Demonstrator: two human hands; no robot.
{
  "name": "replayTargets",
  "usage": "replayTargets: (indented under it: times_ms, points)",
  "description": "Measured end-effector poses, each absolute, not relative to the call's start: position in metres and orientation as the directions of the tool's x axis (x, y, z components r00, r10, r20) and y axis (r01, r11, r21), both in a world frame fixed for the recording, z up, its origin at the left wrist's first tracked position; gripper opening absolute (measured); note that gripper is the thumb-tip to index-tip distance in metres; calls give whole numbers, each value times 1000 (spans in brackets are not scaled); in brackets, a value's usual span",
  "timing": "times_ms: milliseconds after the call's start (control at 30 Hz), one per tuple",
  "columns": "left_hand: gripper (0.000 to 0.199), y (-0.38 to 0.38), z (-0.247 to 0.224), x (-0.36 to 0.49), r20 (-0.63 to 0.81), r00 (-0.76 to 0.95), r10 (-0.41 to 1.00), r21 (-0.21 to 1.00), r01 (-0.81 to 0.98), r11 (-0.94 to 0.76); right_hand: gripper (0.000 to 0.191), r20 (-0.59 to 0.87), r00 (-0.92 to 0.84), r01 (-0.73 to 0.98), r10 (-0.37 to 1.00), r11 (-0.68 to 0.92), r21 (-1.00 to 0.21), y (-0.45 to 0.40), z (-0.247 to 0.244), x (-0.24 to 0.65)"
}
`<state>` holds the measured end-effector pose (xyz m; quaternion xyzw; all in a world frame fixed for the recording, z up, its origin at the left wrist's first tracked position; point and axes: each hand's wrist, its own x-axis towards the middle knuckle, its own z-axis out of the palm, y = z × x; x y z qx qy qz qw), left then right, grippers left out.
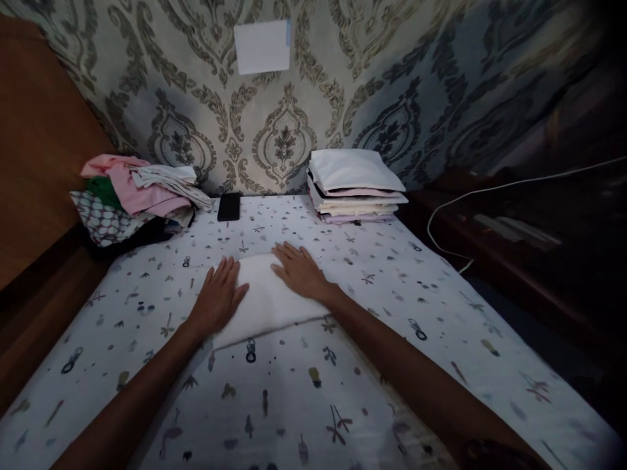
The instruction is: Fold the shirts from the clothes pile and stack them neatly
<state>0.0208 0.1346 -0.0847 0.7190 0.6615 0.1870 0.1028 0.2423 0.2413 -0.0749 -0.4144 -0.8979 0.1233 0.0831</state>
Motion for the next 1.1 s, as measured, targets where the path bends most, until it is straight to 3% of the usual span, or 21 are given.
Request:
replayTargets:
  times_ms: [233,333,400,500,567,633,733,833,1000,1100]
  points:
    - [76,129,-89,8,76,-42,996,323,946,15,60,-18,-543,795,839,508,-331,243,-80,252]
    - [74,120,-85,-8,80,-116,990,356,931,81,56,-21,-477,836,879,447,-318,244,-77,259]
    - [70,109,-79,-16,86,-171,981,441,890,117,53,-8,-420,863,908,396,-314,246,-74,267]
    - [62,81,-64,-18,58,-334,941,689,695,205,51,40,-400,862,916,390,-323,252,-65,279]
    - [60,60,-55,-13,-36,-445,895,856,448,257,51,86,-504,802,859,502,-323,257,-58,279]
    - [58,43,-47,-5,-176,-486,856,933,195,302,52,105,-653,690,750,646,-326,265,-52,268]
    - [51,32,-39,6,-369,-429,824,917,-24,398,54,24,-806,540,592,751,-381,280,-43,239]
    - [45,38,-34,16,-506,-279,816,858,-68,509,43,-89,-863,484,498,759,-436,296,-35,210]
    - [32,57,-33,31,-570,-99,815,821,-25,571,26,-304,-807,582,506,590,-560,311,-26,198]
    - [27,73,-29,28,-555,-110,825,830,-6,558,19,-365,-771,625,522,512,-589,311,-21,213]
